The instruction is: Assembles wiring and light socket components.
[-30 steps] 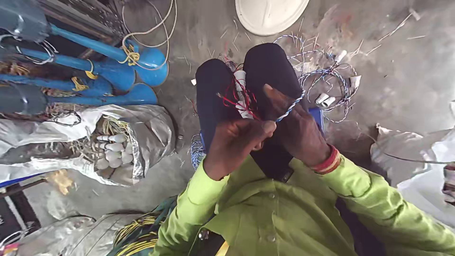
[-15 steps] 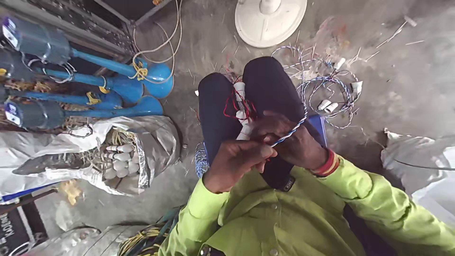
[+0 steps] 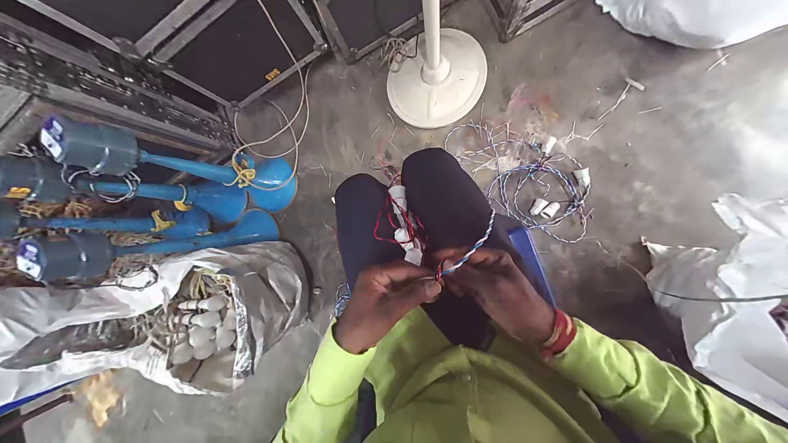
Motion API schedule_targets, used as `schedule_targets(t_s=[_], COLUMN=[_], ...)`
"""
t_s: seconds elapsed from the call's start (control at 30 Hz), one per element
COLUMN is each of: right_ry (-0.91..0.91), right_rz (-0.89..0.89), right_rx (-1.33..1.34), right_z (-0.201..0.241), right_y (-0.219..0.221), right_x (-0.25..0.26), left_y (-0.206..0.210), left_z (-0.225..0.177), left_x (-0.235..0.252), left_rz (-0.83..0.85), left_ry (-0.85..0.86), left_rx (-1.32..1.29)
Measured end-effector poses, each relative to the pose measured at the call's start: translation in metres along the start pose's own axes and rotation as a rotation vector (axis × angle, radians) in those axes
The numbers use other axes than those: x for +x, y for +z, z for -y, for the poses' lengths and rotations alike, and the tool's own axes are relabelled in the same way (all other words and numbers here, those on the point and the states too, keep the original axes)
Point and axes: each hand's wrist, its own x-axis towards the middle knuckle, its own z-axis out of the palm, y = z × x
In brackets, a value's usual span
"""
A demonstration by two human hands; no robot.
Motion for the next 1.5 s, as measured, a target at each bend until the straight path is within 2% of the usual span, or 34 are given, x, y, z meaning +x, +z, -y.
schedule_targets(t_s=[0.2, 0.37, 0.47, 0.53, 0.67, 0.77, 0.97, 1.17, 1.3, 1.43, 1.5], right_ry=[-0.182, -0.126, -0.114, -0.154, -0.174, -0.087, 0.020, 0.296, 0.276, 0.229, 0.251], right_rz=[0.012, 0.035, -0.075, -0.114, -0.064, -0.037, -0.008, -0.093, -0.151, -0.172, -0.176], right_rx=[-0.462, -0.519, -0.571, -0.651, -0.766, -0.670, -0.613, -0.135, -0.090, 0.090, 0.150], right_z=[0.003, 0.003, 0.005, 0.007, 0.004, -0.002, 0.003, 0.006, -0.002, -0.014, -0.013], right_y=[-0.009, -0.011, -0.007, -0.006, -0.012, -0.011, -0.001, 0.012, 0.019, 0.024, 0.026], right_x=[0.000, 0.005, 0.004, 0.000, -0.011, -0.016, -0.020, -0.025, -0.029, -0.029, -0.029], left_y=[0.001, 0.003, 0.005, 0.004, 0.010, 0.018, 0.035, 0.052, 0.057, 0.062, 0.064], left_z=[-0.005, -0.003, -0.006, -0.006, -0.002, 0.001, -0.004, 0.003, 0.006, 0.018, 0.024], left_x=[0.002, 0.005, 0.004, 0.002, -0.005, -0.003, -0.008, -0.015, -0.021, -0.029, -0.034], left_rz=[0.018, -0.040, -0.093, -0.162, -0.278, -0.323, -0.356, -0.409, -0.415, -0.440, -0.459], left_ry=[-0.009, 0.008, 0.002, 0.050, 0.172, 0.251, 0.268, 0.316, 0.275, 0.161, 0.133], left_rx=[0.161, 0.341, 0.405, 0.476, 0.548, 0.570, 0.537, 0.648, 0.313, -0.071, -0.168])
